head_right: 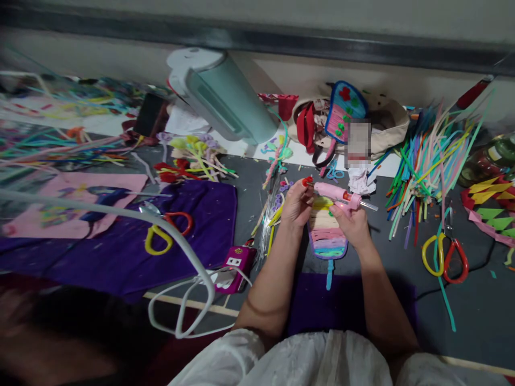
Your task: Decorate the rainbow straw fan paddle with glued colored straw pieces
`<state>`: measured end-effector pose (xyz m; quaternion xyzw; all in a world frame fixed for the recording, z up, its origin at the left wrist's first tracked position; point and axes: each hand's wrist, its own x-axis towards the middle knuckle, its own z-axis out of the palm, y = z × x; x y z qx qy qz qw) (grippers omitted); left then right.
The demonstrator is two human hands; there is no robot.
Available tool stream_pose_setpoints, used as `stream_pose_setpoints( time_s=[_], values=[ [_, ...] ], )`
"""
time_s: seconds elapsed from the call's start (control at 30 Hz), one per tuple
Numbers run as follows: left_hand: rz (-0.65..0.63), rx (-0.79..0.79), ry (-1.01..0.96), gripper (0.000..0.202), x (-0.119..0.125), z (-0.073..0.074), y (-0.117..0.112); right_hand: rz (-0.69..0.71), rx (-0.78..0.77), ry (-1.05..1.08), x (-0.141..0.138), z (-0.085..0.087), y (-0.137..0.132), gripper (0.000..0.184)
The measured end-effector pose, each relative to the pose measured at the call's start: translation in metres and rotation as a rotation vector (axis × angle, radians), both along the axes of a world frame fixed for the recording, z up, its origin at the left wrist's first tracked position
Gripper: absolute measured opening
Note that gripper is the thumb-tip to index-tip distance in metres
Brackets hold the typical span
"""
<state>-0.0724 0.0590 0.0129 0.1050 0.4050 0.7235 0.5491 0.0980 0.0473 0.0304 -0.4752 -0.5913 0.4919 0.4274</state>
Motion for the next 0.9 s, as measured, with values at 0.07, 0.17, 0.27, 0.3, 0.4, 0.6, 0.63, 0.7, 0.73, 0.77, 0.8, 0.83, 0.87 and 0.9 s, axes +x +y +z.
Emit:
stream_pose_setpoints(
  time_s=[0.07,0.17,0.27,0.3,0.4,0.6,0.63,0.7,0.73,0.77,0.8,0.83,0.87,0.9],
  values=[
    [-0.001,0.011,-0.005,0.032,0.0001,-0.0005,-0.0001,0.004,0.005,0.005,0.0000,-0.0004,0.0002,0.032],
    [-0.007,0.024,-0.011,0.036,-0.0001,-0.0010,-0.0003,0.014,0.009,0.016,0.0005,-0.0022,0.0004,0.033],
    [-0.009,0.027,-0.010,0.037,-0.0005,-0.0013,-0.0003,0.015,0.008,0.009,0.0009,-0.0046,0.0002,0.034],
    [-0.009,0.027,-0.008,0.037,-0.0006,-0.0014,-0.0004,0.013,0.008,0.006,0.0009,-0.0054,0.0001,0.034],
    [-0.013,0.033,-0.002,0.036,-0.0010,-0.0014,-0.0007,0.011,0.013,0.007,0.0009,-0.0069,-0.0001,0.034],
    [-0.022,0.033,0.025,0.034,-0.0012,-0.0010,-0.0013,0.000,0.022,0.000,0.0027,-0.0058,0.0012,0.034],
    [-0.023,0.031,0.030,0.033,-0.0011,-0.0010,-0.0012,0.000,0.019,-0.003,0.0030,-0.0055,0.0013,0.035],
    [-0.022,0.029,0.032,0.033,-0.0010,-0.0013,-0.0009,-0.002,0.018,-0.005,0.0030,-0.0050,0.0014,0.035],
    [-0.021,0.030,0.029,0.034,-0.0010,-0.0015,-0.0008,-0.001,0.018,-0.005,0.0028,-0.0050,0.0012,0.035],
    [-0.019,0.030,0.025,0.035,-0.0010,-0.0016,-0.0007,0.002,0.017,-0.004,0.0026,-0.0050,0.0010,0.035],
    [-0.016,0.031,0.020,0.036,-0.0011,-0.0018,-0.0006,0.008,0.016,-0.003,0.0023,-0.0053,0.0009,0.035],
    [-0.015,0.032,0.017,0.037,-0.0012,-0.0019,-0.0007,0.015,0.015,-0.001,0.0021,-0.0057,0.0007,0.035],
    [-0.015,0.034,0.017,0.037,-0.0013,-0.0018,-0.0008,0.021,0.015,-0.001,0.0021,-0.0063,0.0008,0.035],
    [-0.017,0.036,0.020,0.037,-0.0014,-0.0017,-0.0010,0.019,0.018,-0.002,0.0023,-0.0071,0.0010,0.035]
  ],
)
